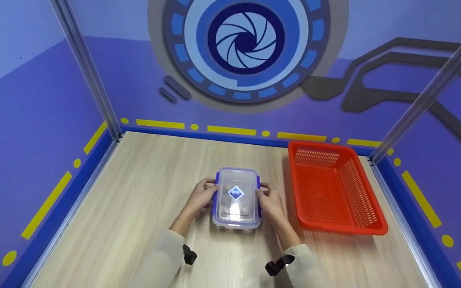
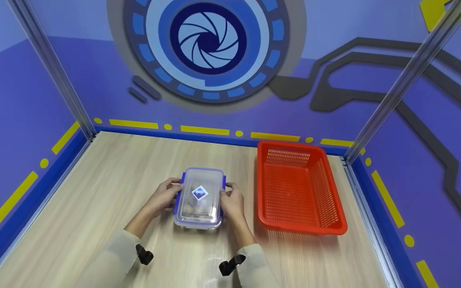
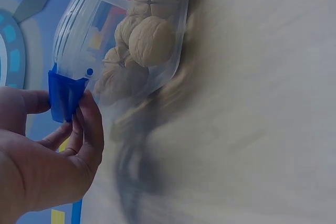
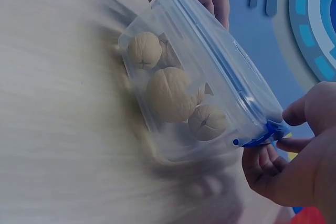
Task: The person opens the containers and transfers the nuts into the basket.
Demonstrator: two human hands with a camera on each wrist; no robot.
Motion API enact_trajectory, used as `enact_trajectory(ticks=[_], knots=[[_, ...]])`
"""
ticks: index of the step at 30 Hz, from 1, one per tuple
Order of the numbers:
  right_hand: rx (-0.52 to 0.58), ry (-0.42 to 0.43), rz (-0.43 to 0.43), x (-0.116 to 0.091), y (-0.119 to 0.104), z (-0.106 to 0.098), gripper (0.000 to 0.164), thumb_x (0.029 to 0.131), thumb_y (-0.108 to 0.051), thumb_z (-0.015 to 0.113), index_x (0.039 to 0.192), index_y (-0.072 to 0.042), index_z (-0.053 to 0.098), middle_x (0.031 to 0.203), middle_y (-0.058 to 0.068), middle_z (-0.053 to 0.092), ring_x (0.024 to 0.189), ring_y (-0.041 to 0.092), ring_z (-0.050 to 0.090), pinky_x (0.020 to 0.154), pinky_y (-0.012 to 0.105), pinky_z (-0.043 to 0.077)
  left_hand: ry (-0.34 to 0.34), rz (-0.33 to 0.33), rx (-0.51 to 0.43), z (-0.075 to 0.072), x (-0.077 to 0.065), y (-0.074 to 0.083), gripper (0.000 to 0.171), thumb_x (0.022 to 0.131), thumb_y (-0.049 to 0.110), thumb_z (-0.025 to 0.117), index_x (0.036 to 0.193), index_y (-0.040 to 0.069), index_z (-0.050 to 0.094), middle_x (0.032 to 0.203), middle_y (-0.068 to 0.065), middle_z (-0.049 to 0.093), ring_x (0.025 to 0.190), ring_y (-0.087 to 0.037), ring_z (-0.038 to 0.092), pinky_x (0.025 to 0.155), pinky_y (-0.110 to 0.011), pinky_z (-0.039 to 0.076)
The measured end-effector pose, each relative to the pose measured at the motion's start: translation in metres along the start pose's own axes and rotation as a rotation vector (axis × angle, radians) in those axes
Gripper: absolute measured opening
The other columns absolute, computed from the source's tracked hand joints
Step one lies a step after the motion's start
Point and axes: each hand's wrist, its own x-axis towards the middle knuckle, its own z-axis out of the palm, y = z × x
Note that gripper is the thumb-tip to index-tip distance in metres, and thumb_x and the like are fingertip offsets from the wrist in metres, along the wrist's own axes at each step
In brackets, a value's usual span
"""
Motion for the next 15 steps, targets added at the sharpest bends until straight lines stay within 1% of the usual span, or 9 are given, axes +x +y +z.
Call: enact_trajectory(ticks=[2,4,7,12,15], knots=[[0.02,-0.017,-0.004,0.0,-0.003,0.005,0.04,0.103,-0.011,0.06,0.14,0.005,0.058,0.107,0.024,0.07,0.087,0.029,0.07,0.072,0.039,0.061,0.0,-0.008,-0.003,-0.007,0.0,0.0,0.042,0.104,0.026,0.063,0.14,0.005,0.058,0.106,-0.012,0.064,0.082,-0.022,0.067,0.064,-0.036,0.059],[0.039,-0.023,-0.018,0.0,-0.006,0.01,0.04,0.103,-0.01,0.061,0.139,0.006,0.058,0.104,0.025,0.07,0.084,0.028,0.07,0.069,0.038,0.061,0.006,-0.002,0.003,-0.014,-0.001,0.0,0.043,0.104,0.026,0.063,0.14,0.005,0.058,0.109,-0.013,0.065,0.085,-0.024,0.068,0.066,-0.037,0.06],[0.059,-0.022,-0.023,0.0,-0.008,0.017,0.039,0.103,-0.009,0.061,0.138,0.007,0.057,0.101,0.024,0.069,0.082,0.027,0.069,0.068,0.036,0.06,0.005,-0.015,0.007,-0.021,0.0,0.001,0.042,0.104,0.028,0.062,0.14,0.006,0.058,0.112,-0.012,0.065,0.088,-0.025,0.069,0.069,-0.039,0.06],[0.063,-0.017,-0.021,-0.001,-0.007,0.026,0.039,0.103,-0.009,0.061,0.139,0.007,0.057,0.102,0.022,0.068,0.083,0.027,0.068,0.069,0.037,0.06,0.007,-0.037,0.011,-0.026,0.004,-0.002,0.039,0.104,0.03,0.063,0.137,0.009,0.06,0.107,-0.011,0.064,0.084,-0.024,0.07,0.069,-0.04,0.061],[0.068,-0.021,-0.025,-0.001,-0.003,0.029,0.039,0.103,-0.01,0.061,0.139,0.007,0.057,0.101,0.022,0.068,0.081,0.027,0.068,0.068,0.037,0.06,0.01,-0.057,0.016,-0.028,0.006,-0.006,0.039,0.103,0.031,0.063,0.136,0.011,0.061,0.107,-0.011,0.065,0.084,-0.023,0.069,0.068,-0.036,0.06]])
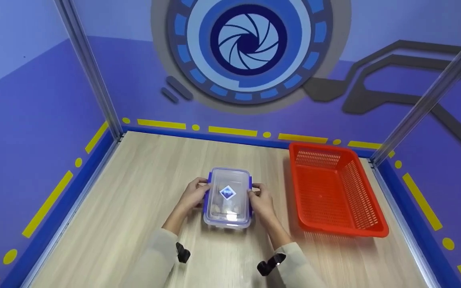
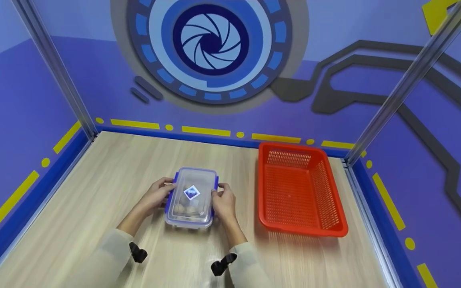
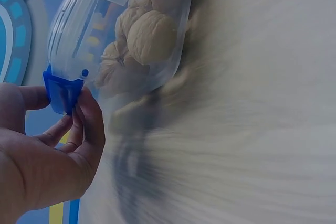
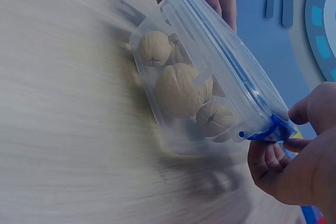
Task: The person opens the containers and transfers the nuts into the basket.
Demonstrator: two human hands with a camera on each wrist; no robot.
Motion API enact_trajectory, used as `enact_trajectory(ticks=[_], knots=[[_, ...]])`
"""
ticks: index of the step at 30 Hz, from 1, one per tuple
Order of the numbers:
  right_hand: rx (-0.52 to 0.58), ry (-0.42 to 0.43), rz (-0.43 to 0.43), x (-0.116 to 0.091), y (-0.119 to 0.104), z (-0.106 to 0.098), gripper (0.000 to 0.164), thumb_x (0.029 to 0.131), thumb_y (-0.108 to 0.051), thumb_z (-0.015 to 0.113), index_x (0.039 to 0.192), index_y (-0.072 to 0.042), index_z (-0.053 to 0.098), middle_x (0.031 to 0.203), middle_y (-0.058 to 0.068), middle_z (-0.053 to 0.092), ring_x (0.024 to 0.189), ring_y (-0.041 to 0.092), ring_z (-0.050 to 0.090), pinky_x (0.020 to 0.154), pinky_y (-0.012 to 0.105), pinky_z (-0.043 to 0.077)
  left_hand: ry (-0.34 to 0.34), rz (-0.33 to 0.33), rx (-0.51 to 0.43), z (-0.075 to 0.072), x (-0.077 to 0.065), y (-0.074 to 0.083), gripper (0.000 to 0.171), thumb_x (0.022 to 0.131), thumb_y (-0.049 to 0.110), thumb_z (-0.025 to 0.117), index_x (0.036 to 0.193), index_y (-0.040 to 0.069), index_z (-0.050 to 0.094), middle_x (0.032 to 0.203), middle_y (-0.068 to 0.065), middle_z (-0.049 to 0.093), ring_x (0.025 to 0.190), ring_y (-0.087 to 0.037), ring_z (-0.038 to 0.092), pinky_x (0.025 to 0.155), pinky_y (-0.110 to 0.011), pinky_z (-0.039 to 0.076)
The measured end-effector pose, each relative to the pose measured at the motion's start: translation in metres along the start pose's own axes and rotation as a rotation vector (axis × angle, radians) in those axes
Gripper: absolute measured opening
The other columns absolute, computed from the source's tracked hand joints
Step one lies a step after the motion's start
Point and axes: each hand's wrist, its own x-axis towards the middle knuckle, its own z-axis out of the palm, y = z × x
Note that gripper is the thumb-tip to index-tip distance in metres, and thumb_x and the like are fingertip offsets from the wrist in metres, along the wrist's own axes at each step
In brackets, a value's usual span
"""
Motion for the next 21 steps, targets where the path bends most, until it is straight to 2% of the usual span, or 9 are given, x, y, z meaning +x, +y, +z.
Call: enact_trajectory(ticks=[7,13,17,21], knots=[[0.049,-0.04,0.032,0.004,0.004,-0.002,0.041,0.104,-0.011,0.061,0.14,0.007,0.055,0.101,0.019,0.064,0.08,0.024,0.066,0.066,0.034,0.06,-0.057,0.001,-0.063,-0.005,-0.003,-0.004,0.041,0.107,0.028,0.059,0.143,0.008,0.056,0.109,-0.012,0.065,0.081,-0.02,0.066,0.061,-0.031,0.056],[0.1,-0.101,0.086,0.01,0.004,-0.005,0.041,0.106,-0.013,0.06,0.14,0.007,0.053,0.102,0.018,0.063,0.081,0.024,0.067,0.065,0.034,0.06,-0.086,-0.041,-0.078,-0.008,-0.002,-0.003,0.043,0.106,0.031,0.062,0.143,0.008,0.055,0.106,-0.01,0.067,0.075,-0.017,0.065,0.058,-0.031,0.054],[0.123,-0.127,0.108,0.016,0.003,-0.007,0.04,0.106,-0.017,0.06,0.137,0.006,0.054,0.098,0.015,0.062,0.074,0.02,0.064,0.059,0.033,0.057,-0.117,-0.076,-0.081,-0.009,0.002,0.001,0.045,0.106,0.034,0.062,0.143,0.01,0.054,0.103,-0.009,0.069,0.071,-0.016,0.065,0.058,-0.03,0.053],[0.168,-0.17,0.17,0.023,0.004,-0.009,0.039,0.107,-0.025,0.061,0.135,0.002,0.054,0.088,0.007,0.059,0.065,0.016,0.058,0.055,0.031,0.053,-0.137,-0.086,-0.078,-0.008,0.005,0.001,0.045,0.107,0.036,0.06,0.143,0.01,0.053,0.101,-0.008,0.069,0.073,-0.017,0.067,0.059,-0.031,0.054]])
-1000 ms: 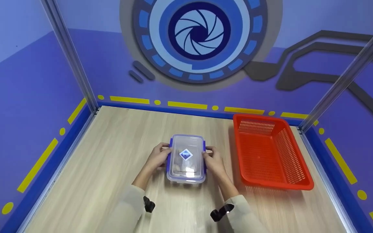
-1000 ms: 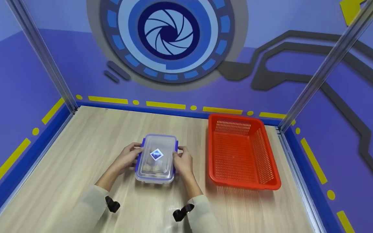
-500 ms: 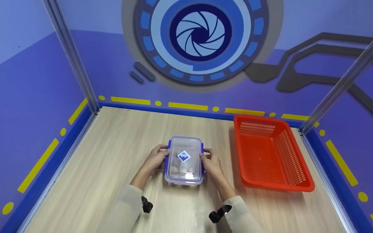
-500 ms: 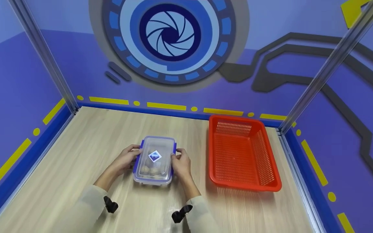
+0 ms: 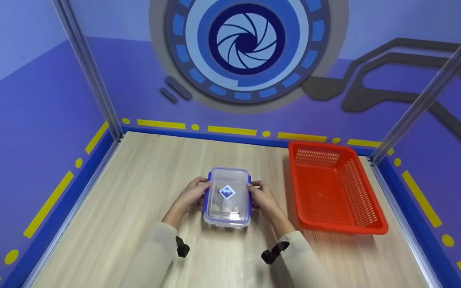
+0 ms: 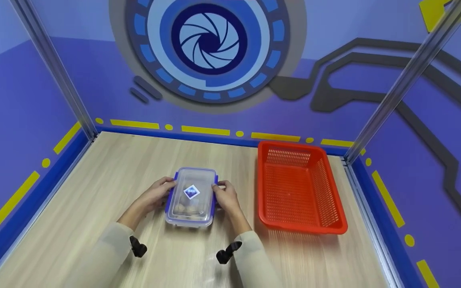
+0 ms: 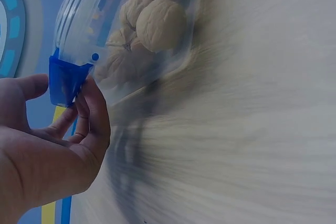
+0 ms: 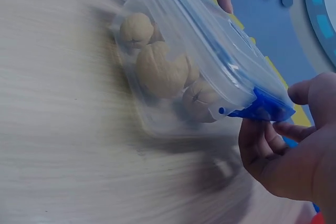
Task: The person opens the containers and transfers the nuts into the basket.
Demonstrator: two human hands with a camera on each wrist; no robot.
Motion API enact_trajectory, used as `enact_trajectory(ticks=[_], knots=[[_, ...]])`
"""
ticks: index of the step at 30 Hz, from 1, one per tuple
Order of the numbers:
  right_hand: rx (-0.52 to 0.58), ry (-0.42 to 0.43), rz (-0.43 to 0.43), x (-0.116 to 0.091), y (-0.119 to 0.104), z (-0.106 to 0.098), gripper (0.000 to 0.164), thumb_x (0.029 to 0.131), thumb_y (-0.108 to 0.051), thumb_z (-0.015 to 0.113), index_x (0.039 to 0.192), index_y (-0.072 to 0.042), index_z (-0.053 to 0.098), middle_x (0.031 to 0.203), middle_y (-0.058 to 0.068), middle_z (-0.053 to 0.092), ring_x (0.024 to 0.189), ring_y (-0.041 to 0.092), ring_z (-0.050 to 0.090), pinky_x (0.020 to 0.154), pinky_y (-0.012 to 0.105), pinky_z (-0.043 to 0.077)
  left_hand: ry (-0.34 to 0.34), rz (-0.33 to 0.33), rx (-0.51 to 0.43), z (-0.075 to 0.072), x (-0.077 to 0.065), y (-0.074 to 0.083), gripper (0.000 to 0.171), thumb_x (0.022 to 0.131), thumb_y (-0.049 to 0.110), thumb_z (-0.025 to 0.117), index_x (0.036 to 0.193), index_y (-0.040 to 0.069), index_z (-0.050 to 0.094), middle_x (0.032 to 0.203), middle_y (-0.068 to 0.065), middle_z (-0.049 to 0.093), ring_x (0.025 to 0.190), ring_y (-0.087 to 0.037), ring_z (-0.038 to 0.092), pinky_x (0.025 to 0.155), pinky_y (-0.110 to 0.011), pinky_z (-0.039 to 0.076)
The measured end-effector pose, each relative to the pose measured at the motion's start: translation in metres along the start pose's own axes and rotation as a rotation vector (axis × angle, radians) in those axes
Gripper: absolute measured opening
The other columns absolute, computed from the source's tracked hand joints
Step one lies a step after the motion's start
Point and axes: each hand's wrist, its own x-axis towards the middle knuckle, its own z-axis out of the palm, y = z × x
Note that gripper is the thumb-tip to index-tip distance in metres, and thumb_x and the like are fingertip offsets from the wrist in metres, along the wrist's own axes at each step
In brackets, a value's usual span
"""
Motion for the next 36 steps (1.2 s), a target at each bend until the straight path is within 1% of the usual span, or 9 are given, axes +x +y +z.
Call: enact_trajectory(ticks=[4,9,13,20,26,28,31,33,36], knots=[[0.026,-0.037,0.049,0.006,0.001,-0.002,0.039,0.107,-0.031,0.062,0.131,-0.001,0.052,0.077,0.001,0.051,0.062,0.014,0.052,0.056,0.032,0.051,0.0,0.002,-0.062,0.0,0.005,-0.004,0.038,0.107,0.03,0.06,0.137,0.008,0.054,0.101,-0.008,0.067,0.081,-0.018,0.067,0.063,-0.031,0.055],[0.021,-0.027,0.075,0.009,0.004,-0.004,0.031,0.107,-0.031,0.063,0.119,-0.003,0.055,0.073,-0.001,0.047,0.062,0.014,0.048,0.059,0.033,0.048,-0.018,-0.022,-0.144,0.003,0.012,-0.007,0.031,0.106,0.027,0.061,0.129,0.008,0.053,0.101,-0.007,0.066,0.085,-0.019,0.067,0.069,-0.032,0.06],[0.049,-0.028,0.098,0.011,0.005,-0.006,0.026,0.106,-0.029,0.063,0.109,-0.005,0.055,0.072,0.0,0.046,0.062,0.014,0.048,0.059,0.033,0.046,-0.027,-0.025,-0.145,0.005,0.014,-0.007,0.029,0.106,0.027,0.062,0.126,0.008,0.053,0.101,-0.008,0.065,0.084,-0.02,0.067,0.069,-0.034,0.061],[0.147,-0.091,0.119,0.014,0.003,-0.006,0.019,0.108,-0.022,0.058,0.1,-0.005,0.054,0.072,0.001,0.051,0.062,0.014,0.052,0.057,0.027,0.046,-0.036,-0.028,-0.145,0.004,0.012,-0.003,0.026,0.107,0.025,0.059,0.126,0.009,0.053,0.103,-0.009,0.065,0.088,-0.022,0.069,0.071,-0.037,0.062],[0.171,-0.096,0.062,0.015,0.004,-0.002,0.02,0.11,-0.014,0.051,0.092,-0.005,0.05,0.071,-0.002,0.043,0.061,0.01,0.04,0.055,0.024,0.033,-0.036,-0.005,-0.141,0.003,0.014,-0.006,0.026,0.108,0.024,0.058,0.126,0.007,0.051,0.102,-0.009,0.065,0.087,-0.021,0.067,0.07,-0.034,0.061],[0.149,-0.085,0.058,0.015,0.005,-0.001,0.02,0.11,-0.014,0.05,0.092,-0.005,0.05,0.072,-0.001,0.045,0.062,0.011,0.042,0.056,0.025,0.036,-0.035,0.007,-0.13,0.003,0.014,-0.008,0.025,0.108,0.024,0.057,0.126,0.007,0.051,0.102,-0.009,0.065,0.088,-0.021,0.066,0.071,-0.033,0.06],[0.108,-0.066,0.058,0.013,0.005,0.0,0.02,0.11,-0.016,0.05,0.096,-0.002,0.053,0.076,0.003,0.052,0.067,0.014,0.052,0.058,0.028,0.046,-0.024,0.033,-0.113,0.004,0.013,-0.009,0.024,0.108,0.022,0.056,0.125,0.005,0.051,0.103,-0.009,0.063,0.09,-0.02,0.064,0.073,-0.031,0.057],[0.099,-0.052,0.047,0.013,0.005,0.001,0.022,0.111,-0.016,0.047,0.105,0.003,0.057,0.083,0.006,0.058,0.073,0.018,0.058,0.063,0.031,0.052,-0.013,0.038,-0.108,0.005,0.013,-0.009,0.023,0.108,0.022,0.057,0.123,0.005,0.052,0.103,-0.009,0.062,0.091,-0.02,0.064,0.074,-0.031,0.057],[0.09,-0.038,0.014,0.012,0.002,0.001,0.032,0.113,-0.015,0.041,0.124,0.011,0.057,0.094,0.012,0.064,0.083,0.021,0.062,0.072,0.033,0.055,-0.013,0.032,-0.123,0.003,0.014,-0.009,0.023,0.108,0.023,0.058,0.123,0.006,0.052,0.103,-0.009,0.062,0.09,-0.02,0.064,0.074,-0.031,0.057]])
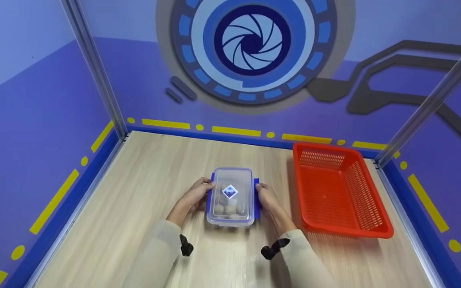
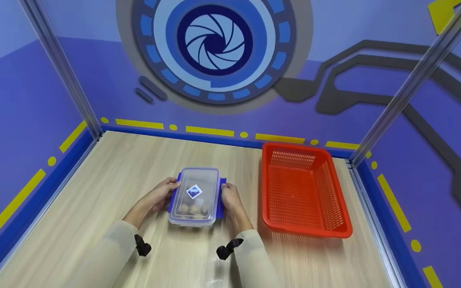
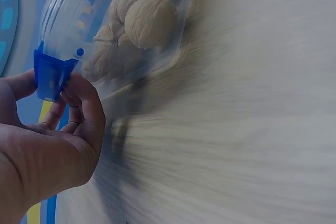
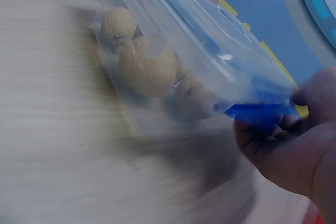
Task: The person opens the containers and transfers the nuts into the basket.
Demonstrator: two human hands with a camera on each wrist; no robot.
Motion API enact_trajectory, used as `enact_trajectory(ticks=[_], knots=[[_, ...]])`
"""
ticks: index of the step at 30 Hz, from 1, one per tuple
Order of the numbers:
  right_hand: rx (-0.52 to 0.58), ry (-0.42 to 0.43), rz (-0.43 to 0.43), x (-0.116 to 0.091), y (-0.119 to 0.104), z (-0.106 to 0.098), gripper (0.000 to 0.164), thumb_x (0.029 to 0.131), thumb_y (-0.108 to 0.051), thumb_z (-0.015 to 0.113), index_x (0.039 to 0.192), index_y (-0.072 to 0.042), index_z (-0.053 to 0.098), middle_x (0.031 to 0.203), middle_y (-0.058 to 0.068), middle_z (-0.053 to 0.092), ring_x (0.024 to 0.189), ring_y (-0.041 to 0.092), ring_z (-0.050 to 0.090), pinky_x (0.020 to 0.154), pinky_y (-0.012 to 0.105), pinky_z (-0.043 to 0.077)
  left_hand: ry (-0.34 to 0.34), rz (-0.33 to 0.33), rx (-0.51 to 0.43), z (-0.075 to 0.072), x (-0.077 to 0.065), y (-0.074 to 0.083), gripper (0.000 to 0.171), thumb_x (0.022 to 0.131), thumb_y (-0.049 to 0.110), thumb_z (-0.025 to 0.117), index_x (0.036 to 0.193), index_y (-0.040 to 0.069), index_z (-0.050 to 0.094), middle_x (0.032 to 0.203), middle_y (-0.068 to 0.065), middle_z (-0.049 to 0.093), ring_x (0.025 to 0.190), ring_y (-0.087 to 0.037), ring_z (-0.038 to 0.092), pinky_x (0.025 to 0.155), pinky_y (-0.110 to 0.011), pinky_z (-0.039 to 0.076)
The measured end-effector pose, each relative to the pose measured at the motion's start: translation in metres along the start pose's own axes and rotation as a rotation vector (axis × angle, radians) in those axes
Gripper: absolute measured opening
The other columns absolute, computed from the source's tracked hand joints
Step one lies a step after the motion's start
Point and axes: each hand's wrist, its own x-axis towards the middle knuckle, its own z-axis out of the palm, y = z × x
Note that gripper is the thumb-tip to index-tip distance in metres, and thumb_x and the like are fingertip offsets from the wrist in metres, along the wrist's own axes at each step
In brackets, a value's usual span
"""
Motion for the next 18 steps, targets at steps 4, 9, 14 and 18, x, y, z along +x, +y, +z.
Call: enact_trajectory(ticks=[4,9,14,18], knots=[[-0.033,-0.006,-0.024,-0.003,-0.01,0.002,0.038,0.114,-0.016,0.037,0.13,0.013,0.055,0.098,0.014,0.065,0.086,0.022,0.063,0.074,0.033,0.056,-0.031,-0.042,-0.059,-0.008,0.0,-0.002,0.027,0.109,0.025,0.058,0.127,0.007,0.051,0.104,-0.009,0.064,0.092,-0.021,0.066,0.075,-0.035,0.061],[-0.071,-0.001,-0.022,-0.005,-0.02,0.007,0.033,0.114,-0.016,0.037,0.12,0.009,0.057,0.093,0.011,0.063,0.083,0.02,0.062,0.07,0.032,0.055,-0.041,-0.064,-0.106,-0.013,-0.002,-0.002,0.03,0.109,0.027,0.059,0.13,0.008,0.051,0.106,-0.009,0.066,0.093,-0.022,0.069,0.076,-0.039,0.063],[-0.056,0.025,-0.024,-0.004,-0.013,0.004,0.032,0.113,-0.015,0.037,0.12,0.009,0.057,0.094,0.012,0.062,0.084,0.021,0.062,0.071,0.031,0.055,-0.03,-0.074,-0.083,-0.008,-0.002,-0.001,0.029,0.109,0.027,0.059,0.129,0.009,0.049,0.105,-0.01,0.065,0.091,-0.023,0.069,0.073,-0.038,0.063],[-0.043,0.032,-0.026,-0.003,-0.008,0.003,0.033,0.114,-0.015,0.036,0.121,0.01,0.056,0.098,0.014,0.063,0.087,0.023,0.062,0.074,0.033,0.055,-0.034,-0.073,-0.076,-0.006,-0.001,-0.001,0.029,0.109,0.027,0.058,0.13,0.009,0.049,0.104,-0.009,0.065,0.09,-0.022,0.068,0.073,-0.037,0.062]])
